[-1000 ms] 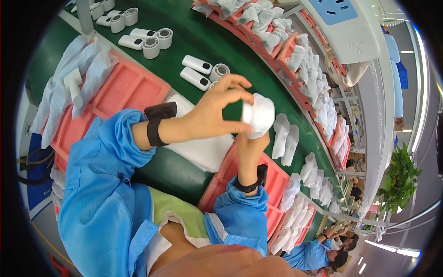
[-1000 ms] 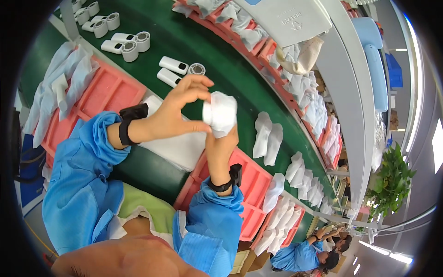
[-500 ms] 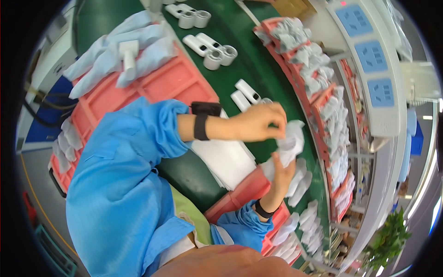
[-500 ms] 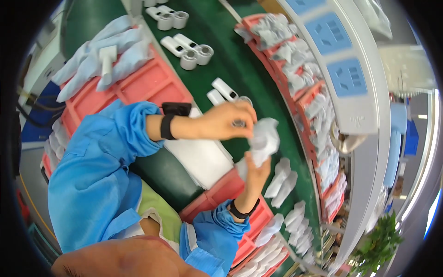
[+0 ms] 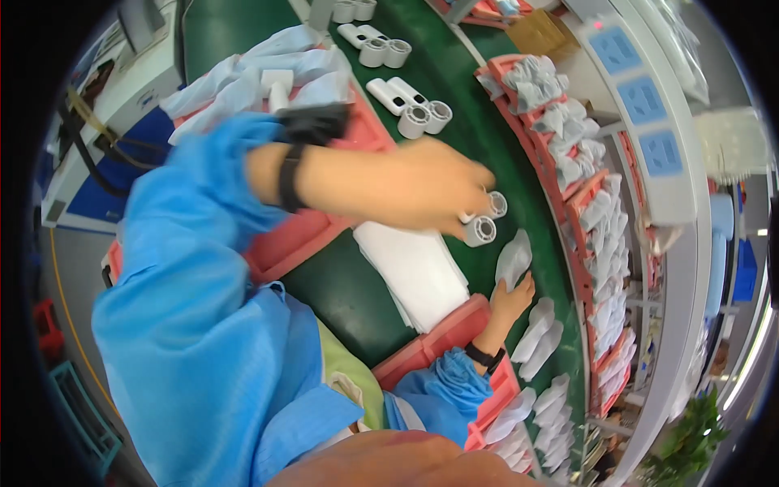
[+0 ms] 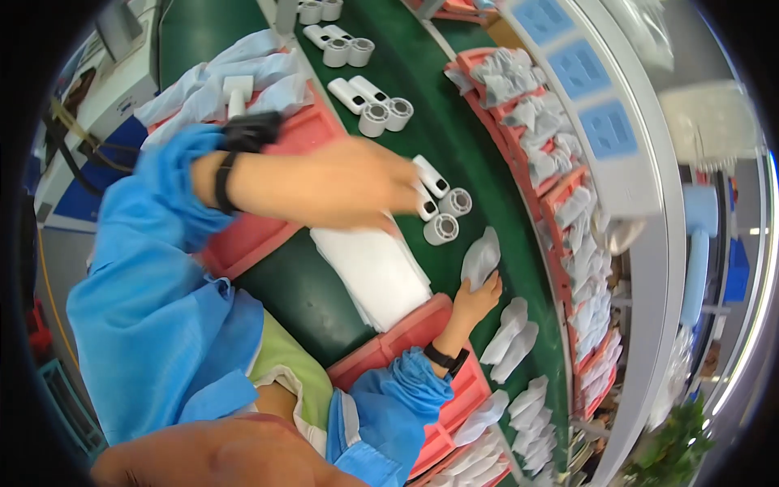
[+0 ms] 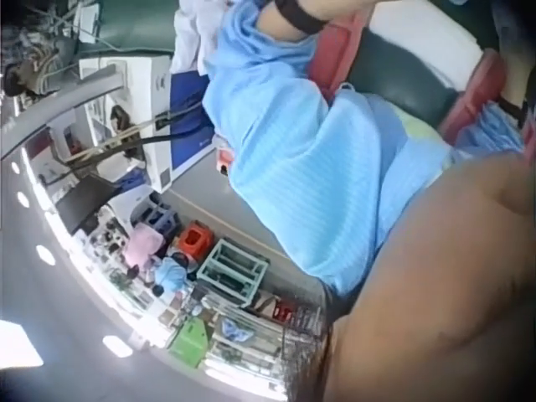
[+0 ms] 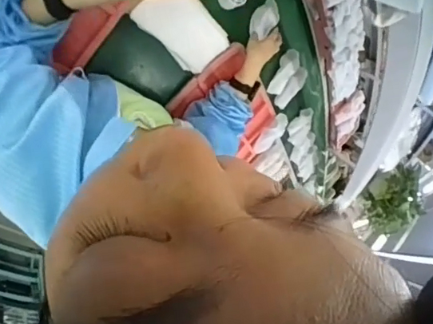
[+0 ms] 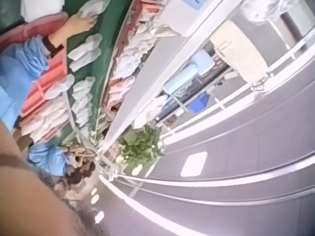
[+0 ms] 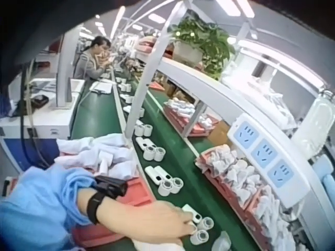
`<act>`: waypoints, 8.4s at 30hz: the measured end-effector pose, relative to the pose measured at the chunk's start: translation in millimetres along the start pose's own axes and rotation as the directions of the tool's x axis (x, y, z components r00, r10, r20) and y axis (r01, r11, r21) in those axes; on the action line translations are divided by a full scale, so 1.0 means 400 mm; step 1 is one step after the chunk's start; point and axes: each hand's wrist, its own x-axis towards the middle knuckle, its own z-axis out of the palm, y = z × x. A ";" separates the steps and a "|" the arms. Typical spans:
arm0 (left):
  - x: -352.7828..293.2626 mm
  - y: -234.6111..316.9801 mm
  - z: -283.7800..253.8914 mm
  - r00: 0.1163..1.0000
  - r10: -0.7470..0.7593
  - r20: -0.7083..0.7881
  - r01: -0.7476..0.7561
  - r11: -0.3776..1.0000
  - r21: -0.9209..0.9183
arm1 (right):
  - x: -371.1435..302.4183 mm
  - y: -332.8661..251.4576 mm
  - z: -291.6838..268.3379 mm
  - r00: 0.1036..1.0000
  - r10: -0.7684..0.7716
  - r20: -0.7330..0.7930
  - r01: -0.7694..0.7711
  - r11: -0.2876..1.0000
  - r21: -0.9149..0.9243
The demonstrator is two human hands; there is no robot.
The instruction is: The person wraps handheld fans in white sheets by hand and places the wrapped fans into a pink tray, repeating the process for several units.
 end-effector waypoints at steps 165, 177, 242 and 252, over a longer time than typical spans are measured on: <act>0.508 -0.039 0.594 0.898 -0.326 0.296 0.379 0.230 -0.896 | 0.316 0.197 -0.287 0.964 -0.247 0.099 0.074 0.607 0.792; 0.485 0.001 0.532 0.897 -0.407 0.173 0.141 -0.108 -0.984 | 0.276 -0.004 -0.190 0.937 -0.323 -0.131 0.347 0.835 0.426; 0.431 0.020 0.832 0.972 0.024 0.232 0.054 0.944 -0.326 | 0.391 0.563 0.018 0.992 0.007 0.128 -0.026 0.988 0.153; 0.489 -0.086 0.717 0.924 -0.067 0.376 0.333 0.621 -0.709 | 0.394 0.423 -0.093 0.945 0.322 0.056 -0.231 0.537 0.811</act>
